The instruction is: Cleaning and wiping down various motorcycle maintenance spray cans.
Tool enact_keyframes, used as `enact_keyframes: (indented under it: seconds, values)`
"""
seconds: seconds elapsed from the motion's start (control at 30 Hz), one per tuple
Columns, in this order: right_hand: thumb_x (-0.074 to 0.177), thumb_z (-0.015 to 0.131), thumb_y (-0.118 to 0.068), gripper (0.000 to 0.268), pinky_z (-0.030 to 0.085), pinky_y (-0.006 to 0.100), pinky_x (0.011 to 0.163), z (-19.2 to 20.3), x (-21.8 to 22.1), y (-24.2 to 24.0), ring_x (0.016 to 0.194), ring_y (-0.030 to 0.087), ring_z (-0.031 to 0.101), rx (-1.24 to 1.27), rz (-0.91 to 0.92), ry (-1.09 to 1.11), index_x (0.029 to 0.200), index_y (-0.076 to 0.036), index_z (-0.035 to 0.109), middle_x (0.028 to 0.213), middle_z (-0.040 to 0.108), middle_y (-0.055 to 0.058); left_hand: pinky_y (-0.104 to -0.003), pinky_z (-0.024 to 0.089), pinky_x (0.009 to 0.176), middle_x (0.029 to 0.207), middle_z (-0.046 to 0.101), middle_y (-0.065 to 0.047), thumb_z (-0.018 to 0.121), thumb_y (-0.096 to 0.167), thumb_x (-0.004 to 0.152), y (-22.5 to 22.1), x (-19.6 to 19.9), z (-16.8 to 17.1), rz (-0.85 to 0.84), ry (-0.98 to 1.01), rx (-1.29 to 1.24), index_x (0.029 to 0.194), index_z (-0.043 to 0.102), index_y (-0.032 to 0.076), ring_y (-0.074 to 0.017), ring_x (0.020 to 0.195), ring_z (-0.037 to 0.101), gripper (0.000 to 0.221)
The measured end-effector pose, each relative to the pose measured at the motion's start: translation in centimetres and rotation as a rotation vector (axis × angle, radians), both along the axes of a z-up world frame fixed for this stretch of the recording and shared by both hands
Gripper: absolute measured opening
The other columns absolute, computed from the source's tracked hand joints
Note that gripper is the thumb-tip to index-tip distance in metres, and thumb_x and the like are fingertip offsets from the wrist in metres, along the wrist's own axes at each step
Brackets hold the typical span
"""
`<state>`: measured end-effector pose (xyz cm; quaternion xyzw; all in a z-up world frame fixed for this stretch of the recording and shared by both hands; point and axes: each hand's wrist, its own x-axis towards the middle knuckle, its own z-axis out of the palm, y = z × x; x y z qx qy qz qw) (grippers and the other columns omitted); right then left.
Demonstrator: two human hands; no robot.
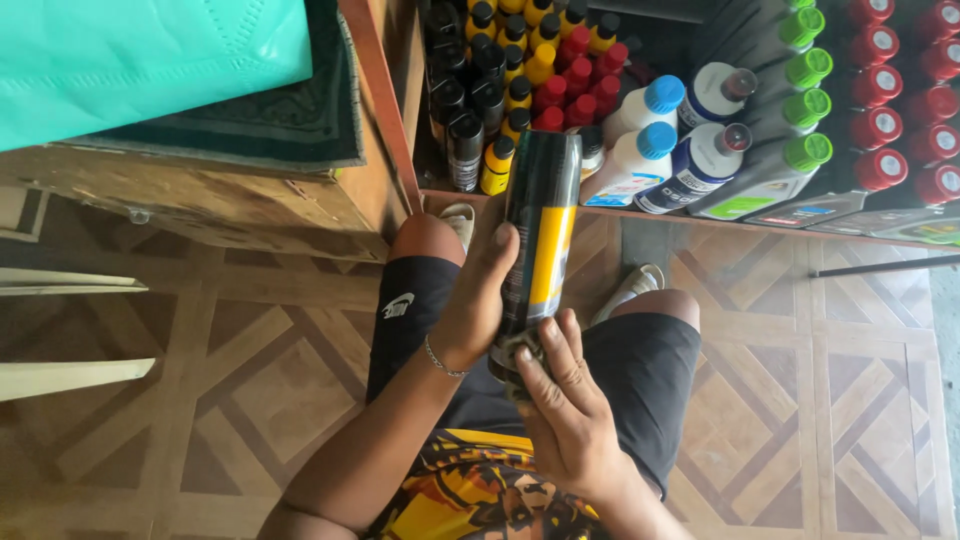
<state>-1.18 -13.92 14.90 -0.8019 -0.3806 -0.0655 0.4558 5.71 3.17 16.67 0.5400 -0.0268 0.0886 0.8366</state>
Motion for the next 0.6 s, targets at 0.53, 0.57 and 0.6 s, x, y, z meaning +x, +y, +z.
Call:
enact_keyframes:
  seconds: [0.53, 0.57, 0.6]
  values:
    - [0.104, 0.053, -0.019, 0.048, 0.033, 0.057, 0.123, 2.2, 6.0, -1.8, 0.151, 0.051, 0.035, 0.178, -0.165, -0.182, 0.144, 0.008, 0.052, 0.159, 0.037, 0.036, -0.047, 0.033, 0.117, 0.143, 0.051, -0.016, 0.041, 0.057, 0.106, -2.3, -5.6, -2.2, -0.391, 0.052, 0.098, 0.155, 0.036, 0.01, -0.0236, 0.132, 0.045, 0.069]
    - [0.105, 0.053, -0.017, 0.048, 0.034, 0.056, 0.123, 2.4, 6.0, -1.6, 0.151, 0.049, 0.036, 0.235, -0.143, -0.115, 0.146, 0.008, 0.049, 0.16, 0.037, 0.035, -0.047, 0.033, 0.116, 0.144, 0.051, -0.016, 0.041, 0.055, 0.106, -2.5, -5.8, -3.0, -0.401, 0.066, 0.014, 0.154, 0.038, 0.008, -0.024, 0.132, 0.046, 0.067]
    - [0.105, 0.052, -0.014, 0.049, 0.034, 0.056, 0.123, 2.5, 6.2, -1.3, 0.151, 0.047, 0.036, 0.295, -0.115, -0.05, 0.148, 0.008, 0.047, 0.16, 0.037, 0.035, -0.048, 0.033, 0.116, 0.144, 0.052, -0.016, 0.04, 0.054, 0.106, -2.6, -6.0, -3.8, -0.406, 0.078, -0.068, 0.153, 0.04, 0.007, -0.0243, 0.132, 0.047, 0.066]
